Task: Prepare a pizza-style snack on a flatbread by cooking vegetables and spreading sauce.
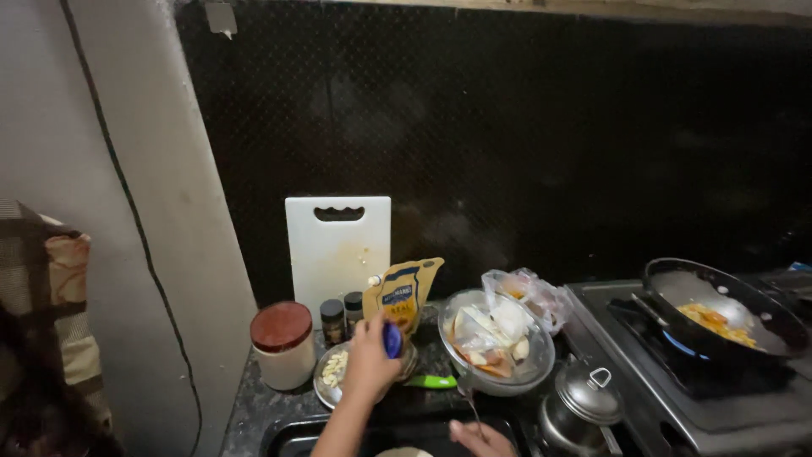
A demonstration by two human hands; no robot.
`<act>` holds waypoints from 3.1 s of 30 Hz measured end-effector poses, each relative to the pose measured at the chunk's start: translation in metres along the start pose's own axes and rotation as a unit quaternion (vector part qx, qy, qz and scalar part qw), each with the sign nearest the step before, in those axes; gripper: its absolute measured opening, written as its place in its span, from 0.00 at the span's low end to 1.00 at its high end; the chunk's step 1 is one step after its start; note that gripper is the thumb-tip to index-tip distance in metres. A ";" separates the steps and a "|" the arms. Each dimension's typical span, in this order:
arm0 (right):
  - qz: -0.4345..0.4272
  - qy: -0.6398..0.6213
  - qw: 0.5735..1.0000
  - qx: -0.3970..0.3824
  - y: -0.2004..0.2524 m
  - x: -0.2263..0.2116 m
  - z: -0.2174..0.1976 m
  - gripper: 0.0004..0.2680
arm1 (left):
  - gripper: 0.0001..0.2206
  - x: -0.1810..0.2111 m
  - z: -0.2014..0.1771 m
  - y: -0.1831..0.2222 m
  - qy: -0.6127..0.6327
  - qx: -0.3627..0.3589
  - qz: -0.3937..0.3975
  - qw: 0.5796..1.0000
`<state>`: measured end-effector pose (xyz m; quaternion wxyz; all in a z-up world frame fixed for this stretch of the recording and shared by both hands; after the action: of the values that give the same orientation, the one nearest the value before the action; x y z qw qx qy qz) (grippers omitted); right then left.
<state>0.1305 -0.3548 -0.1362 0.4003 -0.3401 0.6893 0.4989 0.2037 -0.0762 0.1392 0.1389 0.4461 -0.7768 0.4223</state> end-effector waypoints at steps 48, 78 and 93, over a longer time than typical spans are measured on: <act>-0.200 0.156 0.945 0.206 0.151 -0.290 -0.234 0.11 | 0.30 0.242 -0.056 -0.035 0.160 0.103 0.009 0.982; -0.260 0.511 0.727 0.377 0.148 -0.322 -0.474 0.10 | 0.30 0.402 0.072 -0.057 0.140 0.101 -0.101 0.980; -0.121 0.538 0.796 0.249 0.128 -0.312 -0.449 0.12 | 0.30 0.415 0.076 -0.047 0.130 0.091 -0.098 0.982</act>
<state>0.0636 -0.7297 0.2765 0.0930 -0.5232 0.8471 -0.0057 0.0200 -0.3856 0.3645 0.2379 0.4722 -0.6628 0.5302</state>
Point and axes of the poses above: each hand's wrist, its own y-axis away from the middle knuckle, its own z-axis out of the palm, x = y × z, the point moved 4 cm from there along -y, towards the middle knuckle, and after that the axes turned 15 degrees about z, right-handed, at the moved point
